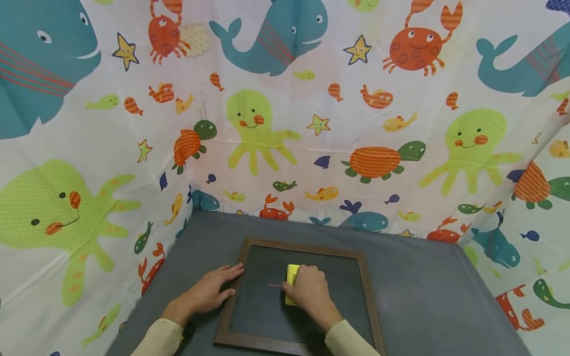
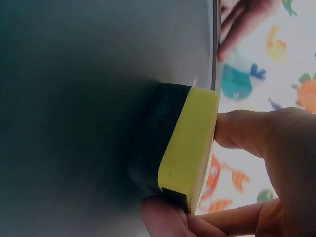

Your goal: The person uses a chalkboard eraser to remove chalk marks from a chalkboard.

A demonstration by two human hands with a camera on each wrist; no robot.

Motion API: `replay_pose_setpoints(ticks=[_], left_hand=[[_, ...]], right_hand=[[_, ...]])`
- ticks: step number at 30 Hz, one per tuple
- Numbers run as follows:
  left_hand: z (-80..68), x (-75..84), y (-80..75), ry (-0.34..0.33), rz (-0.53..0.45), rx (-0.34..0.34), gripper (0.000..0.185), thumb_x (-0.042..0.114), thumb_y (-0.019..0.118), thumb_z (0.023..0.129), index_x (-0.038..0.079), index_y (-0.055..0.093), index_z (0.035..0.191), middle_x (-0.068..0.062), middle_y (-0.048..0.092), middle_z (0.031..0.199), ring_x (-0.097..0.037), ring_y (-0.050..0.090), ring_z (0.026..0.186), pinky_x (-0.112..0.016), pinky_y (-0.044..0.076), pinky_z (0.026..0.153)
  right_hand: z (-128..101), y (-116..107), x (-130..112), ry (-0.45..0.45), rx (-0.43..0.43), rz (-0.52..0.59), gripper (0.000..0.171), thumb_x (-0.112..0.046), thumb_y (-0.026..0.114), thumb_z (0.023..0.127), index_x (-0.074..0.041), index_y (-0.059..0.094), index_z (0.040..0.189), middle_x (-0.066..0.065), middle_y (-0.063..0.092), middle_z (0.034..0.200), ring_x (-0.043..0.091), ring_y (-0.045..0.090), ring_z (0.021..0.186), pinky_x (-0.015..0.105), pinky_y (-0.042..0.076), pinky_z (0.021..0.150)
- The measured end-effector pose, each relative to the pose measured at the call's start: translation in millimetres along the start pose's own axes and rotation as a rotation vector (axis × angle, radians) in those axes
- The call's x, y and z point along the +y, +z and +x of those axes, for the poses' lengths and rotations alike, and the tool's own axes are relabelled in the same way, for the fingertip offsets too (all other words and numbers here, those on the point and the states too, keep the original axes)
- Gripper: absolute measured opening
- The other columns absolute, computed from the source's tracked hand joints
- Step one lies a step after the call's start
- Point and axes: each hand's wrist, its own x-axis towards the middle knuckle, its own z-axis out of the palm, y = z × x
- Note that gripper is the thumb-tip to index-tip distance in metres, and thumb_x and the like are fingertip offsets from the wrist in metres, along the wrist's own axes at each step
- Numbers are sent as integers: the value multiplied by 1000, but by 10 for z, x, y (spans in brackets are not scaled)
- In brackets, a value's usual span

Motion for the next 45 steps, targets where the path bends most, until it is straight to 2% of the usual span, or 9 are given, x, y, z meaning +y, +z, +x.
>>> replay_pose_setpoints(ticks=[5, 10, 13, 18, 24, 34, 40, 45], left_hand=[[4, -1, 15, -26, -7, -7, 63, 14, 71, 107, 5, 49, 165, -15, 42, 175, -56, 40, 156, -77, 35, 122], [-11, 26, 25, -45, -22, -13, 63, 15, 72, 107, 5, 50, 165, -14, 42, 175, -55, 39, 157, -78, 34, 122], [-25, 43, 22, -49, -31, -12, 62, 16, 72, 107, 5, 51, 164, -14, 43, 175, -55, 39, 157, -78, 34, 122], [-35, 38, 20, -64, -32, -15, 62, 16, 72, 107, 7, 51, 165, -14, 43, 175, -55, 39, 157, -78, 33, 122], [-11, 11, 30, -64, -25, -23, 62, 16, 71, 108, 8, 50, 165, -12, 42, 175, -54, 38, 158, -80, 32, 122], [13, 27, 12, -53, -30, -16, 62, 16, 70, 108, 7, 49, 166, -14, 41, 175, -54, 36, 159, -77, 30, 124], [-3, 8, 10, -15, -29, -7, 62, 16, 70, 108, 4, 49, 165, -17, 41, 175, -56, 37, 158, -78, 31, 123], [-13, 0, -4, -2, -33, -8, 62, 17, 70, 108, 3, 48, 165, -18, 41, 174, -58, 37, 157, -80, 31, 122]], right_hand=[[59, 145, -337, -49, -38, 16, 47, -47, 89, 89, -4, 72, 93, 5, 61, 74, 20, 60, 61, 37, 59, 55], [85, 240, -587, -103, -21, 1, 50, -48, 90, 87, -2, 73, 96, 7, 62, 78, 22, 63, 65, 39, 61, 57], [111, 273, -639, -105, -15, 9, 59, -51, 92, 85, 1, 72, 104, 9, 62, 82, 25, 65, 69, 41, 63, 61], [145, 295, -639, -40, -39, 40, 74, -57, 93, 81, 3, 67, 115, 12, 63, 85, 27, 65, 72, 45, 64, 67], [136, 303, -617, 11, -40, 44, 78, -61, 91, 80, 2, 64, 117, 11, 61, 81, 27, 63, 71, 46, 62, 66], [134, 152, -441, 37, -40, 30, 74, -59, 91, 81, 0, 65, 116, 11, 62, 82, 29, 63, 74, 48, 60, 69], [111, 31, -73, 115, -34, 25, 72, -61, 91, 79, -4, 63, 114, 9, 58, 79, 28, 59, 69, 47, 55, 64], [44, -120, 299, 188, -39, 22, 74, -59, 89, 81, -2, 64, 121, 10, 59, 79, 28, 58, 67, 44, 51, 59]])
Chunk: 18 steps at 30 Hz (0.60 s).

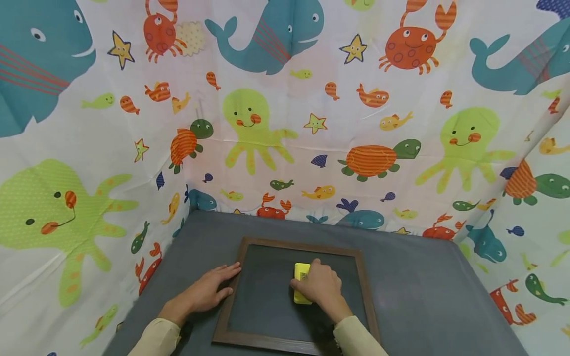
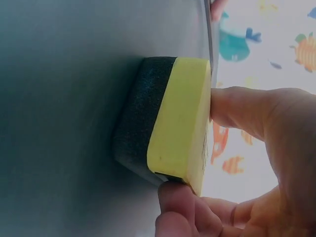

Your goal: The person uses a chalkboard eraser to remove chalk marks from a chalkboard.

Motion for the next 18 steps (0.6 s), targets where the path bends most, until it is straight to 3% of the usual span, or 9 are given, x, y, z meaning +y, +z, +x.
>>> replay_pose_setpoints(ticks=[12, 18], left_hand=[[2, 6, -8, -26, -20, -4, 62, 15, 70, 108, 4, 48, 166, -17, 40, 176, -57, 35, 158, -80, 28, 124], [1, -5, 22, -44, -28, -7, 63, 15, 70, 108, 5, 48, 166, -16, 40, 176, -56, 34, 159, -81, 26, 124]], right_hand=[[-64, -414, 884, 114, -37, -6, 83, -59, 86, 84, 5, 59, 129, 16, 64, 89, 30, 63, 75, 46, 53, 62], [-88, -503, 1149, 146, -51, -14, 81, -60, 85, 86, 6, 60, 126, 16, 65, 91, 31, 62, 77, 45, 53, 64]])
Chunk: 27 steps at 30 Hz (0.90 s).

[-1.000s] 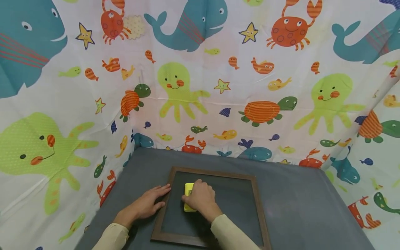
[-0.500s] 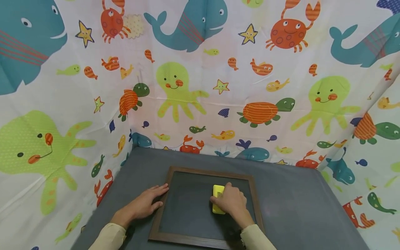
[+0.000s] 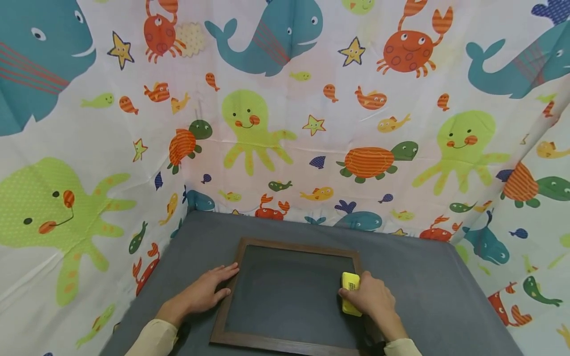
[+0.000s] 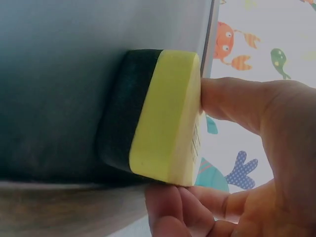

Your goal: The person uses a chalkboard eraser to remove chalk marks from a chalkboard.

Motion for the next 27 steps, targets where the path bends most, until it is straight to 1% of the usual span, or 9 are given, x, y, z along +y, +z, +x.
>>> replay_pose_setpoints(ticks=[6, 11, 14, 21, 27], left_hand=[[-14, -2, 37, -18, -19, 0, 63, 17, 70, 109, 6, 47, 167, -15, 38, 177, -56, 31, 161, -82, 23, 124], [-6, -22, 40, -21, -12, 0, 63, 17, 70, 109, 7, 47, 167, -13, 38, 177, -55, 32, 161, -83, 23, 124], [-2, -32, 28, -18, -7, 0, 64, 17, 70, 109, 7, 47, 167, -13, 38, 177, -54, 32, 161, -83, 23, 124], [-14, -39, 15, -19, -5, 3, 63, 17, 70, 108, 8, 48, 167, -12, 39, 177, -55, 32, 161, -83, 24, 123], [-6, -32, 23, -10, -8, 2, 63, 17, 70, 108, 7, 48, 166, -13, 39, 177, -55, 32, 161, -84, 25, 122]], right_hand=[[-6, 25, 28, -12, 5, -7, 81, -60, 84, 87, 7, 60, 126, 16, 63, 87, 31, 62, 75, 45, 53, 62], [-25, 44, -5, -5, 20, -22, 82, -58, 85, 87, 9, 60, 126, 17, 63, 86, 31, 62, 74, 45, 53, 61], [-42, 48, -54, -12, 29, -36, 79, -56, 85, 88, 9, 61, 124, 16, 63, 85, 30, 62, 73, 44, 53, 60], [-76, 94, -286, -79, 61, -66, 66, -52, 86, 89, 7, 66, 111, 13, 62, 79, 28, 61, 68, 44, 53, 57], [-76, 230, -638, -141, 97, -90, 63, -51, 86, 89, 6, 66, 107, 12, 59, 76, 27, 59, 64, 44, 55, 55]])
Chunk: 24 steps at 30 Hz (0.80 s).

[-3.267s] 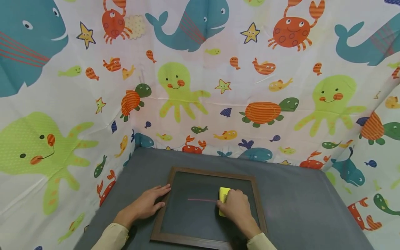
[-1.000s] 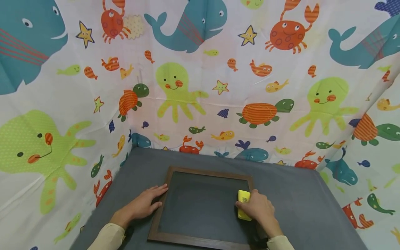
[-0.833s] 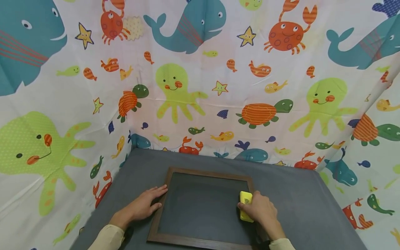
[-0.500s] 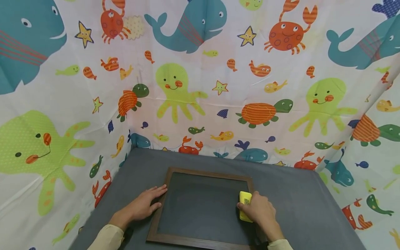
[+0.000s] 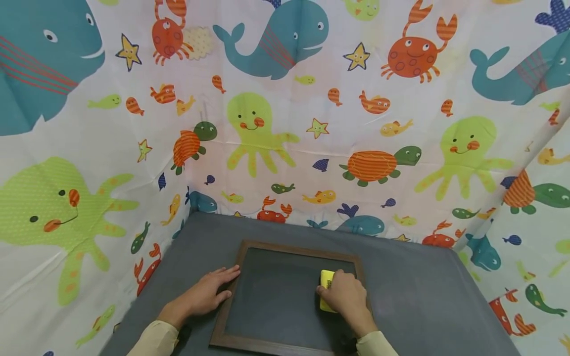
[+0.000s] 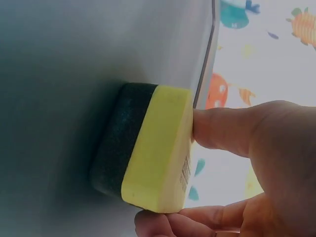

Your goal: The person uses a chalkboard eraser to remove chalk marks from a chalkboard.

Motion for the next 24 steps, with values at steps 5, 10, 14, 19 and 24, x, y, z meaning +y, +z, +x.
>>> replay_pose_setpoints(ticks=[5, 10, 14, 19, 24], left_hand=[[2, -4, -11, 0, -14, -1, 63, 16, 69, 109, 7, 47, 167, -13, 38, 177, -55, 32, 161, -84, 24, 123], [2, -23, -34, -2, -8, 0, 63, 14, 69, 108, 6, 47, 167, -13, 38, 177, -56, 32, 161, -83, 23, 123], [23, -26, -58, 11, 10, 11, 62, 14, 69, 109, 6, 47, 167, -13, 39, 177, -55, 33, 160, -83, 25, 123], [44, -15, -55, 7, -3, 8, 63, 14, 68, 109, 7, 46, 167, -13, 39, 177, -54, 33, 161, -82, 24, 124], [23, -8, -37, -8, -27, 3, 62, 14, 68, 109, 6, 47, 167, -13, 39, 177, -54, 33, 161, -82, 23, 125]], right_hand=[[61, 128, -392, -45, 12, -6, 62, -51, 86, 89, 4, 66, 109, 11, 59, 75, 26, 58, 62, 43, 55, 54], [117, 198, -735, -106, 9, 0, 60, -51, 86, 88, 3, 67, 108, 10, 59, 76, 26, 58, 63, 43, 56, 55], [147, 245, -969, -163, 17, 2, 56, -48, 87, 89, 2, 68, 106, 10, 62, 81, 27, 61, 67, 45, 59, 59], [144, 316, -1263, -254, -17, -40, 57, -48, 86, 93, 4, 72, 114, 13, 65, 96, 29, 64, 75, 50, 63, 68], [105, 388, -1458, -374, -41, -115, 53, -47, 84, 95, 0, 76, 117, 13, 63, 103, 29, 67, 77, 50, 66, 71]])
